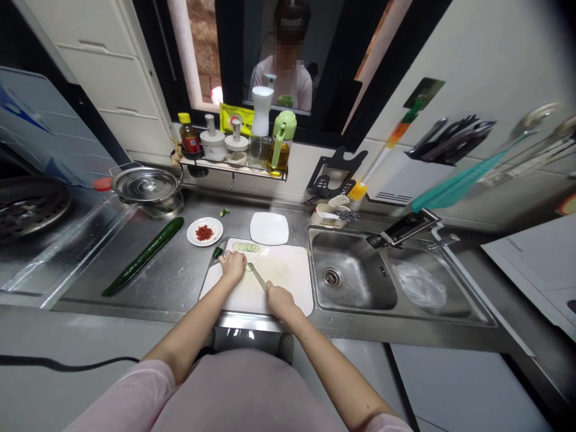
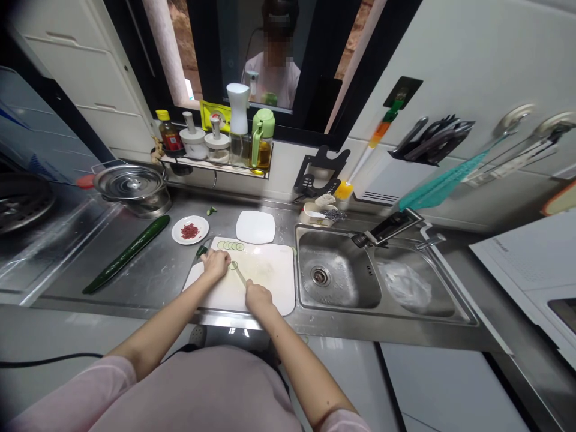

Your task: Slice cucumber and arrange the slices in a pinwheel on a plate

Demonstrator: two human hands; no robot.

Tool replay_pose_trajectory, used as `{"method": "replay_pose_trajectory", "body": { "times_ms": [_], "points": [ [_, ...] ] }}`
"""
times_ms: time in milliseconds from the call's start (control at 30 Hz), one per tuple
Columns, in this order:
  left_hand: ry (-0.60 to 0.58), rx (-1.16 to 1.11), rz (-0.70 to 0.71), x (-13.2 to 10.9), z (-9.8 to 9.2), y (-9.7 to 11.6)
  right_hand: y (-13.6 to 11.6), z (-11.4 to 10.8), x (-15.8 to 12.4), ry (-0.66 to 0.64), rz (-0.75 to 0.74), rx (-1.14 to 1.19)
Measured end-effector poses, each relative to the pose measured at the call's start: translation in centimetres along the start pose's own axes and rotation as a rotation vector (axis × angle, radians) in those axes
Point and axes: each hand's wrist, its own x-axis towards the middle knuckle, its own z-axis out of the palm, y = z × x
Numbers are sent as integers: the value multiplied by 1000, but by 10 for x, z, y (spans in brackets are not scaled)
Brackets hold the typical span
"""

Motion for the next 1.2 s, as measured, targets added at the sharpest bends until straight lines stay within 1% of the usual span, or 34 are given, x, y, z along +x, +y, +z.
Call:
{"method": "replay_pose_trajectory", "body": {
  "times_ms": [233,467,633,767,1000,1200],
  "points": [
    [3,-4,-11,0,0,1,-2,-2,2,-5,-6,7],
    [-4,-9,-1,-2,-2,1,2,-1,-3,-28,6,-2],
    [3,-13,4,-2,-3,2,0,-1,1,-16,-6,-16],
    [-19,-1,-4,-1,-3,1,-1,-2,3,-8,-10,-14],
    [-23,5,-4,-1,-5,2,6,3,-2,-16,-17,-24],
    [-29,0,-8,-3,-7,3,2,2,2,-3,-10,-24]
  ]
}}
